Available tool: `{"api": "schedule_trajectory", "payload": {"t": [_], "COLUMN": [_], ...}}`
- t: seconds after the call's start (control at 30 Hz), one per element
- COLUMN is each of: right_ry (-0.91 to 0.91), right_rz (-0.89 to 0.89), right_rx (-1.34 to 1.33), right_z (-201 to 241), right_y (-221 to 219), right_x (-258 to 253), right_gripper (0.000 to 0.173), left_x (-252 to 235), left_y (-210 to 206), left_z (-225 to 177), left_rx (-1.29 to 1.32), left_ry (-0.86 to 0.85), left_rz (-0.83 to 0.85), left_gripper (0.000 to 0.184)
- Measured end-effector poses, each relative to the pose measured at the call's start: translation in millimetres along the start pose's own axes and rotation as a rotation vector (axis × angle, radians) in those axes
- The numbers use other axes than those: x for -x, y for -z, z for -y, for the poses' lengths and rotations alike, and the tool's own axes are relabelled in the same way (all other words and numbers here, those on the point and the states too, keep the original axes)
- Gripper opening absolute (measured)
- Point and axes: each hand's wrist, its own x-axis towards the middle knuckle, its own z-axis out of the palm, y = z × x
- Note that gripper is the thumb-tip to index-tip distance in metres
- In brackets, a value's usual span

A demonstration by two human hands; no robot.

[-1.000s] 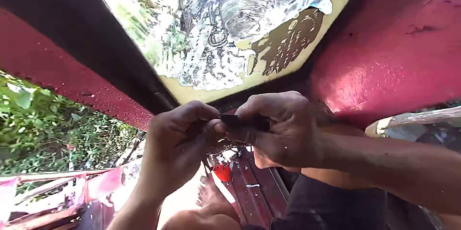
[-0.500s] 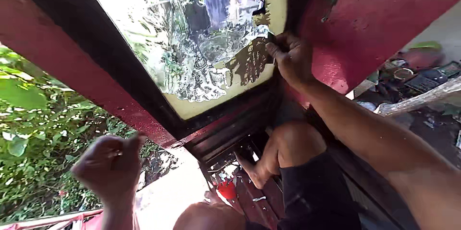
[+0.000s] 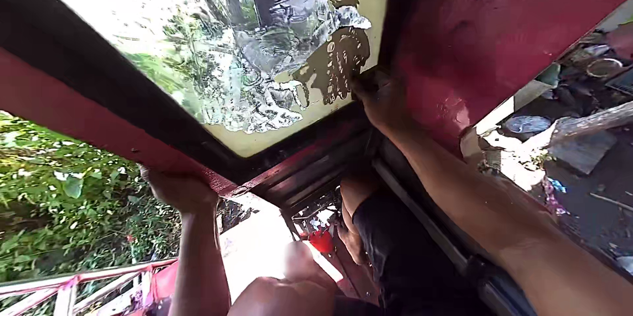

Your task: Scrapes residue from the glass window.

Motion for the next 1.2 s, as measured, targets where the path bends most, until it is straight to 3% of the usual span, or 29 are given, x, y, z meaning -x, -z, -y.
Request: {"api": "schedule_trajectory", "payload": {"t": [0.33, 0.47, 0.63, 0.9, 1.2], "right_ry": [-0.126, 0.035, 0.249, 0.161, 0.178], "right_rz": [0.007, -0.013, -0.069, 0.022, -0.008], "right_rx": [-0.183, -0.238, -0.215, -0.340, -0.422], "right_z": [-24.0, -5.1, 10.8, 8.2, 6.6], "right_y": [-16.4, -24.3, -36.5, -55.7, -57.9], "right_x": [26.0, 34.2, 10.5, 8.4, 8.9], "right_gripper": [0.019, 0.011, 0.014, 0.014, 0.011], "left_x": [8.0, 8.9, 8.8, 11.0, 1.7], "left_y": [-8.0, -12.4, -12.8, -6.7, 13.1], "left_z": [1.5, 0.9, 2.4, 3.3, 17.2], "left_rx": [-0.153, -0.181, -0.215, -0.223, -0.283], "left_ry": [-0.048, -0.069, -0.098, -0.106, -0.105], "left_rz": [-0.243, -0.236, -0.239, -0.217, -0.368], "left_gripper": [0.057, 0.060, 0.059, 0.059, 0.052]}}
